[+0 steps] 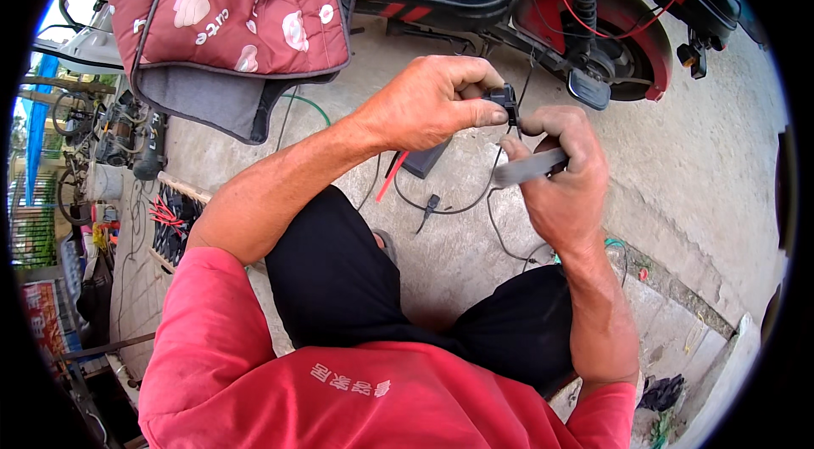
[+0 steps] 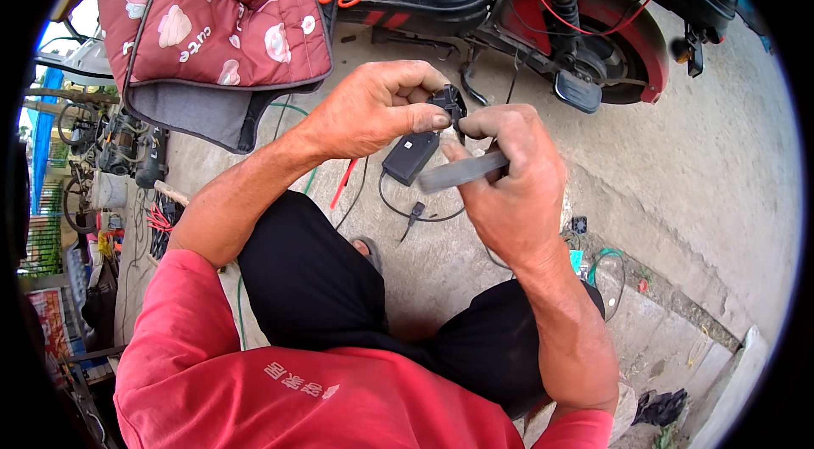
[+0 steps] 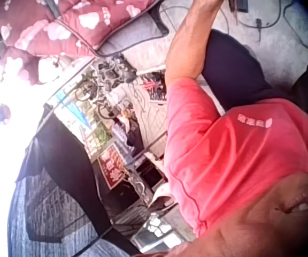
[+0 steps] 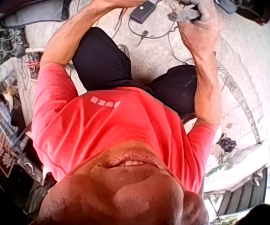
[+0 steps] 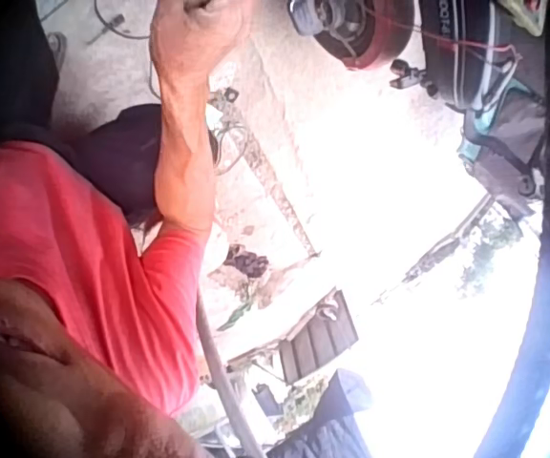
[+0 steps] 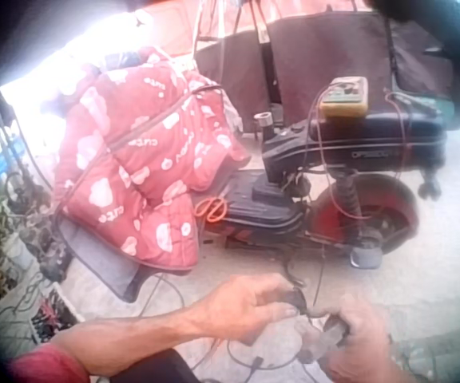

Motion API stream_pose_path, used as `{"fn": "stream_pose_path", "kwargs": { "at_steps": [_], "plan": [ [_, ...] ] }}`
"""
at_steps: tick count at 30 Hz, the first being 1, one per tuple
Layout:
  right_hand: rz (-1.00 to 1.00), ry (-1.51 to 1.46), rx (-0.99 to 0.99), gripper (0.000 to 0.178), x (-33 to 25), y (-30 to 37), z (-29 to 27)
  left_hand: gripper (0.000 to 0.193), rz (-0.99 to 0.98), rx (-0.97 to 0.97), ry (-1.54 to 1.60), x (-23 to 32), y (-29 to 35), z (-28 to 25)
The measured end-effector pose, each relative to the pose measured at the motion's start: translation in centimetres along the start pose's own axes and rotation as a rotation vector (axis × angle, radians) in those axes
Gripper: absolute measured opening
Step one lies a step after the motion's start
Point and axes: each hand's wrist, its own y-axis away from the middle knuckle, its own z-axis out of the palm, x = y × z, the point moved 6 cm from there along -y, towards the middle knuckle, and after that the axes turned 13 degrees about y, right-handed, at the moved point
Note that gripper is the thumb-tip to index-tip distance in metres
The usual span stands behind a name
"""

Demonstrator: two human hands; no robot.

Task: The person retrieves a circuit board and wires from a cluttered workshop, then moves outside to sit on the ground. They use pliers to strip the insulation from wires and connect them to a black connector, working on an electrical assembly next to an electric scooter.

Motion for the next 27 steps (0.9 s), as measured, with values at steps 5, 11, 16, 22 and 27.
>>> {"fn": "stream_pose_path", "kwargs": {
  "at_steps": [5,11,16,22,27],
  "plan": [
    [-0.084,0.072,0.041,0.047,-1.1,0.7,0.2,0.031,-0.181,0.065,0.309,0.5,0.1,-0.1],
    [-0.052,0.053,0.068,0.046,-1.4,0.7,-0.1,0.034,-0.098,-0.083,0.466,1.3,0.1,0.5],
    [-0.204,0.092,0.104,0.043,-1.7,1.1,0.4,0.037,-0.032,-0.073,0.223,2.7,0.6,1.5],
    [0.039,-0.051,-0.014,0.041,-1.3,0.6,0.3,0.061,-0.035,-0.043,0.229,1.7,0.3,1.6],
    [-0.043,-0.042,-0.056,0.043,-1.5,0.3,0.7,0.067,0.082,-0.028,0.044,1.3,-0.1,1.7]
  ]
}}
